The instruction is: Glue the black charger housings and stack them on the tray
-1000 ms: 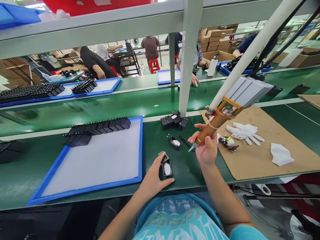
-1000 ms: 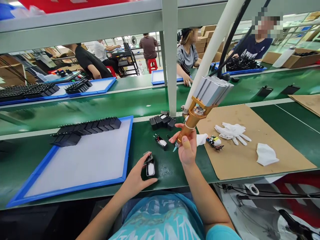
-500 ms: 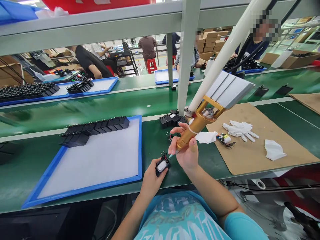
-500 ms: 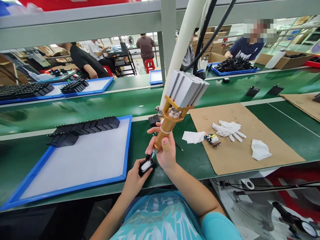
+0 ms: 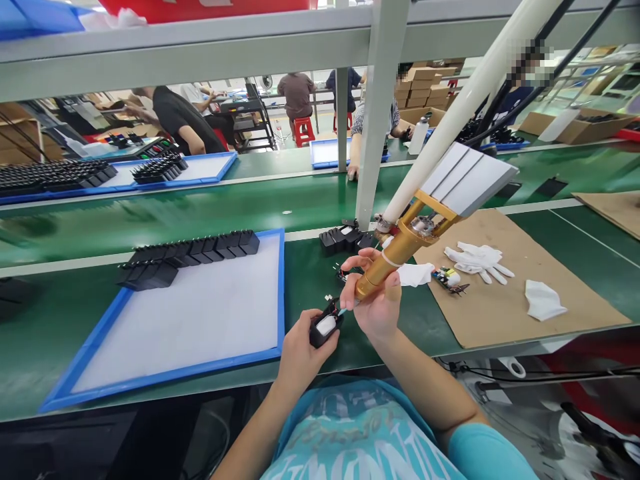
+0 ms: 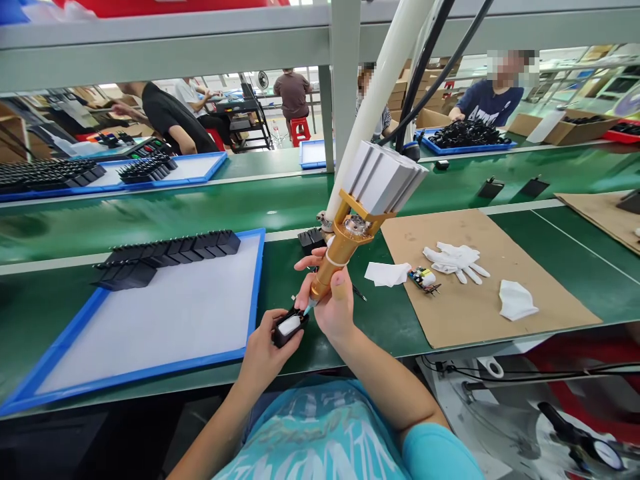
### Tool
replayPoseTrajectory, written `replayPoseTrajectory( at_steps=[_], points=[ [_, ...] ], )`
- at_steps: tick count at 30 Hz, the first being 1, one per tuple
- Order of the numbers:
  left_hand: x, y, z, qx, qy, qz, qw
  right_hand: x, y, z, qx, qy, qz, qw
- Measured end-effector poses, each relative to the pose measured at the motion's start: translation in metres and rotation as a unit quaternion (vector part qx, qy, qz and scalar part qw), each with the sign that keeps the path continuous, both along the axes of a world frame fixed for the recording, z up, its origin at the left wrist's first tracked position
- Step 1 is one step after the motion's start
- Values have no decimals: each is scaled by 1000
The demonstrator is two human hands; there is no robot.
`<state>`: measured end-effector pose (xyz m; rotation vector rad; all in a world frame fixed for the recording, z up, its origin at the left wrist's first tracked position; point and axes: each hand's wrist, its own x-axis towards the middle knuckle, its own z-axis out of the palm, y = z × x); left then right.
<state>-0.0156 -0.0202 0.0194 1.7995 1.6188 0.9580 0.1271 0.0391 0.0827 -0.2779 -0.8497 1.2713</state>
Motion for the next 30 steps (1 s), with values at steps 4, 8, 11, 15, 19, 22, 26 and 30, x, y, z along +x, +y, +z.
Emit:
replayPoseTrajectory(
  at_steps=[4, 8, 11, 15, 19, 22, 26, 30],
  points=[
    [0, 0, 0, -3, -11, 1, 1000, 0, 0, 1, 7, 16, 3, 1000],
    [1, -1, -2, -9, -18, 1, 1000, -1, -1, 2, 4, 17, 5, 1000],
    [2, -1, -1, -6, -19, 3, 1000, -2, -2, 2, 1, 13, 5, 1000],
    [3, 1, 1, -11, -19, 7, 1000, -4, -3, 3, -6, 4, 1, 1000],
    [8, 3, -1, -10, -6, 5, 1000, -9, -4, 6, -4, 5, 2, 1000],
    [13, 6, -1, 17, 1, 3, 1000, -13, -7, 8, -8, 12, 8, 1000],
    [19, 8, 2, 72, 3, 3, 997, -17, -13, 10, -6, 16, 19, 1000],
    [20, 9, 2, 129, 8, 1, 992, -18, -16, 11, 6, 12, 21, 1000]
  ],
)
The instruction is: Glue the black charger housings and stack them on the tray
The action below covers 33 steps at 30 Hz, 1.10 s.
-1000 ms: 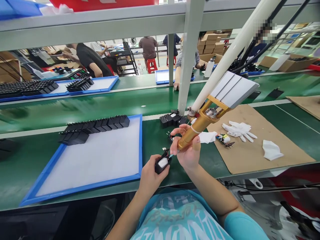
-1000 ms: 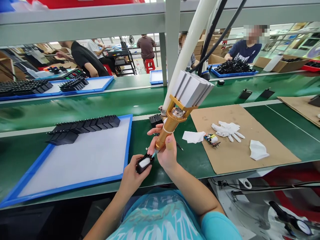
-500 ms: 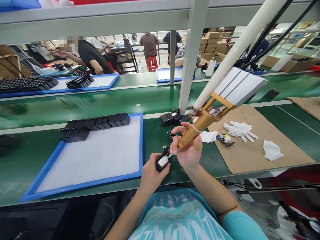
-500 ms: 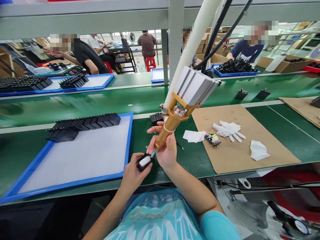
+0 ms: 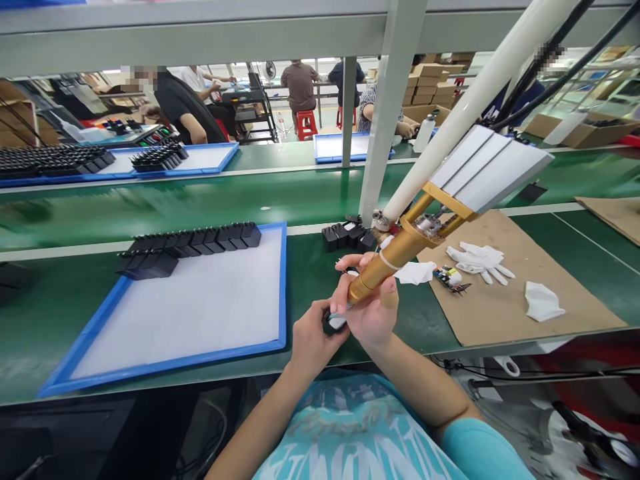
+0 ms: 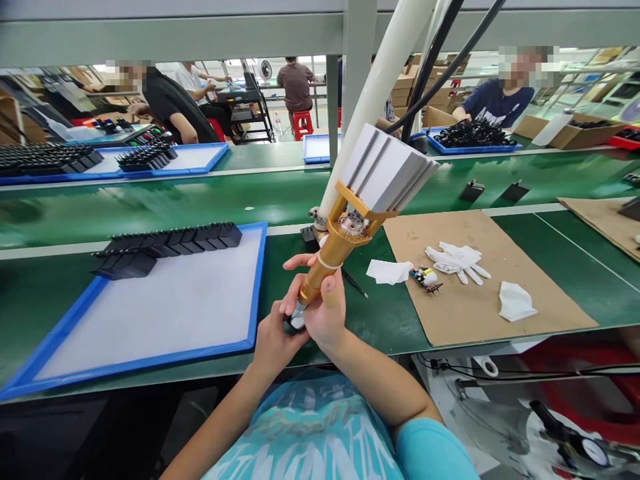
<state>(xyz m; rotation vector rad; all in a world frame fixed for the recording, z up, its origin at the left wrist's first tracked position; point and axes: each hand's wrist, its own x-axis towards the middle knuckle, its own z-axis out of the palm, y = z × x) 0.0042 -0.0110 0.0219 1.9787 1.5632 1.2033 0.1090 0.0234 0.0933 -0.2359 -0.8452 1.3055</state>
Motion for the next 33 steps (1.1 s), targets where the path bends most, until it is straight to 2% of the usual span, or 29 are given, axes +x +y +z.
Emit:
replayPoseTrajectory(
  at_steps=[3, 7, 13, 17, 21, 26, 30, 33],
  points=[
    [-1, -1, 0, -7, 6, -3, 1000, 1, 0, 0, 1, 3, 1, 1000],
    [-4, -2, 0, -68, 23, 1, 997, 2, 3, -1, -15, 8, -6, 1000],
    [-16, 0, -5, -165, -41, -27, 985, 8, 7, -3, -30, -2, -37, 999],
    [-24, 1, -13, -211, -39, -48, 976, 15, 10, -6, -22, 9, -44, 999],
    [-27, 6, -11, -247, -40, -62, 966, 23, 14, -10, -18, 7, -54, 998],
    [-24, 26, -7, -239, -91, -90, 963, 30, 18, -12, -32, -20, -81, 996],
    [-16, 35, -14, -243, -160, -145, 946, 35, 19, -15, -19, -22, -76, 997],
    [-14, 33, -19, -181, -120, -103, 971, 38, 20, -17, -14, -24, -71, 997]
  ],
)
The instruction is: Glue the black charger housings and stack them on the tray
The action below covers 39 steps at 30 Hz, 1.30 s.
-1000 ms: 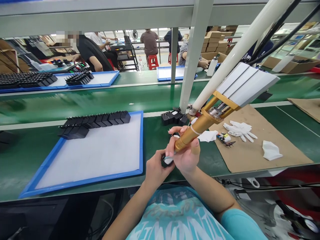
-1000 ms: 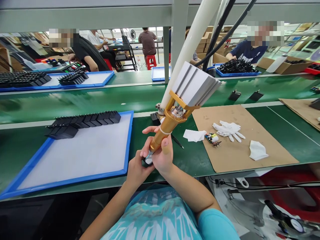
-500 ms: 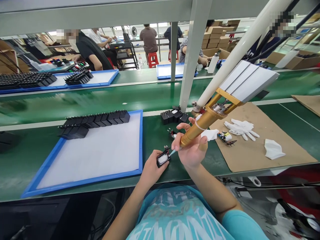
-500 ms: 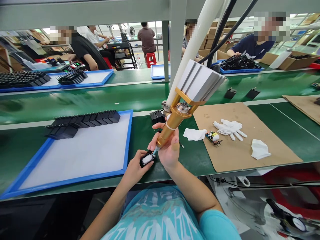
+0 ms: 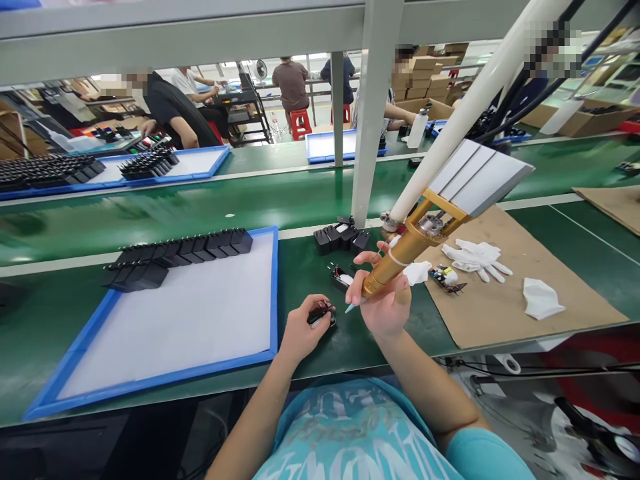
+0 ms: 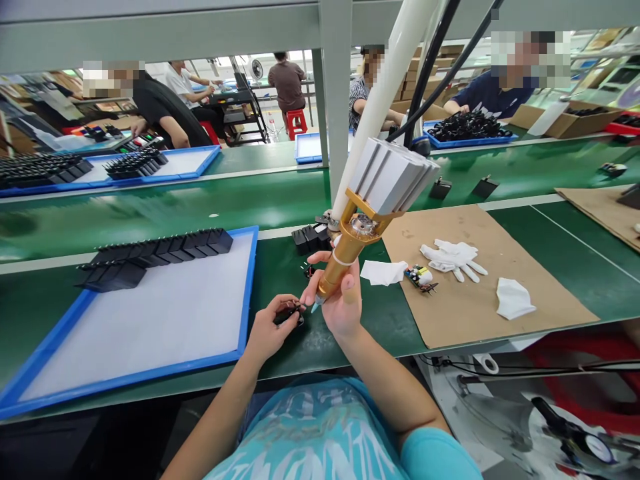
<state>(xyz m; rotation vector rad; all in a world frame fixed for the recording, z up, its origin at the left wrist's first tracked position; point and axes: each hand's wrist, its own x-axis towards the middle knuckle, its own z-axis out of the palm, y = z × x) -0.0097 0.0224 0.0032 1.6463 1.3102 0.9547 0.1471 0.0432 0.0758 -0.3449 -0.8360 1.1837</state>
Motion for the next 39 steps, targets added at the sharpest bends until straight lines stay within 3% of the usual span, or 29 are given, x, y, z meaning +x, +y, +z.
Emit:
replayPoseTrajectory(
  at_steps=[2, 5, 10, 22, 25, 29, 32, 34, 35, 37, 39],
  points=[
    [-1, -2, 1, 67, 72, 20, 995, 2, 0, -2, -4, -5, -2, 1000],
    [-5, -6, 7, 122, 152, -21, 981, 4, 1, -3, -7, -8, 0, 1000],
    [-11, -15, 18, 126, 204, -64, 969, 8, 3, -6, 1, 0, 6, 1000],
    [13, -22, -1, 156, 155, 73, 973, 16, 8, -8, -5, -6, 3, 1000],
    [13, -24, -4, 163, 219, 73, 959, 19, 8, -9, -2, -3, 4, 1000],
    [5, -24, -3, 126, 323, 22, 938, 21, 7, -9, 2, 6, 6, 1000],
    [-1, -20, 1, 46, 229, 15, 972, 22, 8, -9, -4, -4, -6, 1000],
    [-3, -17, 3, -55, 64, 47, 995, 23, 8, -8, -6, -11, -10, 1000],
    [-4, -16, 5, -114, -34, 62, 991, 24, 8, -8, -6, -12, -11, 1000],
    [-5, -17, 9, -218, -216, 81, 948, 25, 9, -8, -5, -12, -16, 1000],
    [-5, -20, 13, -273, -352, 77, 892, 26, 9, -9, -7, -13, -25, 1000]
  ],
)
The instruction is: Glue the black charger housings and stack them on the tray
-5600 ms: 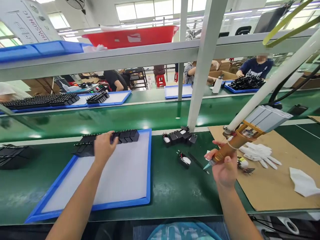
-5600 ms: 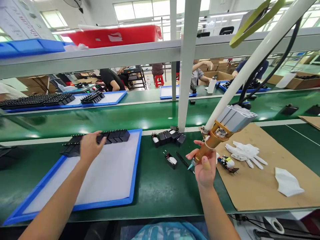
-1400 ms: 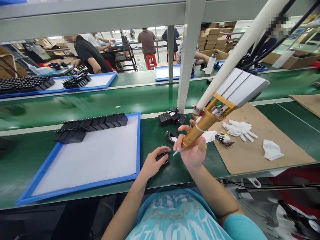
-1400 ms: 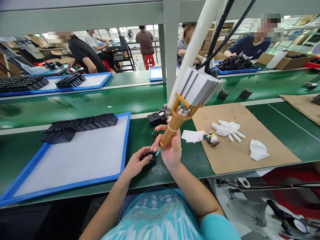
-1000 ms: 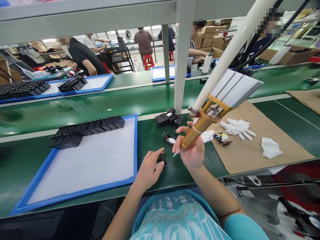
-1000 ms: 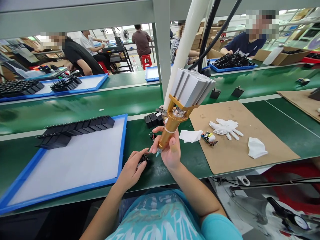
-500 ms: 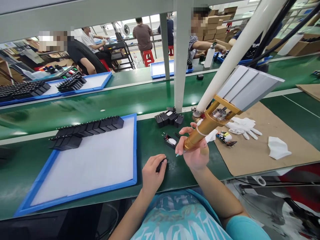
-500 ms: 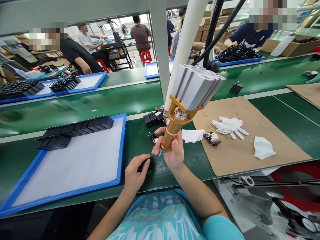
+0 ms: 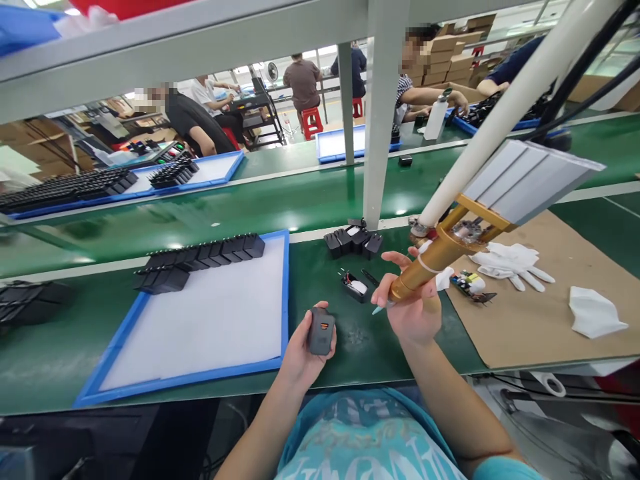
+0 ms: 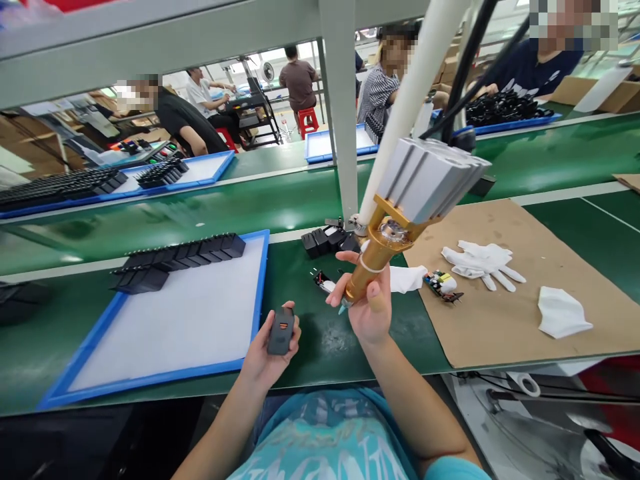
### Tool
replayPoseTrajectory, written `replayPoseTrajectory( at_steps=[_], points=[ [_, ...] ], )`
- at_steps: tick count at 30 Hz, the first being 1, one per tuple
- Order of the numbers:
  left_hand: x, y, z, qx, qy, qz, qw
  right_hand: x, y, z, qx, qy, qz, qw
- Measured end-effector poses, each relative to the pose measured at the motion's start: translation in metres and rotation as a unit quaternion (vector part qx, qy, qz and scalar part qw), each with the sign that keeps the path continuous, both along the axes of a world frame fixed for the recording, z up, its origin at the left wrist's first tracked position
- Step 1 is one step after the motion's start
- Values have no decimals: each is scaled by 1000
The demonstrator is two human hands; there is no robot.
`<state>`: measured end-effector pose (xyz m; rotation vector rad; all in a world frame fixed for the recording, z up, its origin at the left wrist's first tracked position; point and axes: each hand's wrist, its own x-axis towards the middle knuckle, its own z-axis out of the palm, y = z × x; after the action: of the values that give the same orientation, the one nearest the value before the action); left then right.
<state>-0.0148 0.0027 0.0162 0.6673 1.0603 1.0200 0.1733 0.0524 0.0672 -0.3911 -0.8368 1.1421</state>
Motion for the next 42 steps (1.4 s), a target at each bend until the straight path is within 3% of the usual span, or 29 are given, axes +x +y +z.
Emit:
replayPoseTrajectory(
  at_steps=[5, 11, 15, 18, 19, 20, 21, 23, 26, 27, 31, 34, 36, 38, 39, 42],
  points=[
    [-4, -6, 13, 27, -192, 3, 981, 3, 2, -3, -9, -15, -18, 1000],
    [-13, -5, 17, 128, -211, -20, 969, 4, 3, -3, -11, -26, -38, 999],
    [-27, -9, 16, 156, -126, -7, 980, 4, 4, -2, -21, -26, -51, 998],
    [-52, -6, 19, 189, 124, 23, 974, 5, 4, -4, -29, -20, -58, 998],
    [-65, -2, 20, 206, 246, 36, 946, 7, 4, -5, -31, -18, -57, 998],
    [-80, 6, 21, 225, 375, 50, 898, 8, 5, -6, -32, -16, -56, 998],
    [-99, 15, 21, 241, 499, 65, 830, 9, 6, -8, -33, -15, -53, 998],
    [-143, 38, 22, 256, 698, 91, 663, 11, 9, -11, -31, -18, -51, 998],
    [-213, 73, 24, 196, 855, 70, 475, 11, 11, -13, -32, -22, -52, 998],
    [-233, 82, 25, 183, 866, 75, 460, 10, 11, -12, -33, -22, -53, 998],
    [-285, 104, 27, 169, 877, 89, 441, 6, 10, -11, -26, -19, -58, 998],
    [-298, 110, 23, 170, 879, 116, 431, 4, 10, -10, -18, -22, -59, 998],
    [-294, 116, 20, 187, 874, 156, 421, 3, 10, -10, -14, -26, -61, 998],
    [-273, 124, 20, 231, 853, 183, 431, 3, 10, -10, -11, -28, -60, 998],
    [-255, 129, 21, 265, 833, 179, 451, 3, 10, -10, -10, -29, -58, 998],
    [-176, 144, 23, 384, 734, 78, 555, 2, 9, -11, -5, -33, -56, 998]
  ],
)
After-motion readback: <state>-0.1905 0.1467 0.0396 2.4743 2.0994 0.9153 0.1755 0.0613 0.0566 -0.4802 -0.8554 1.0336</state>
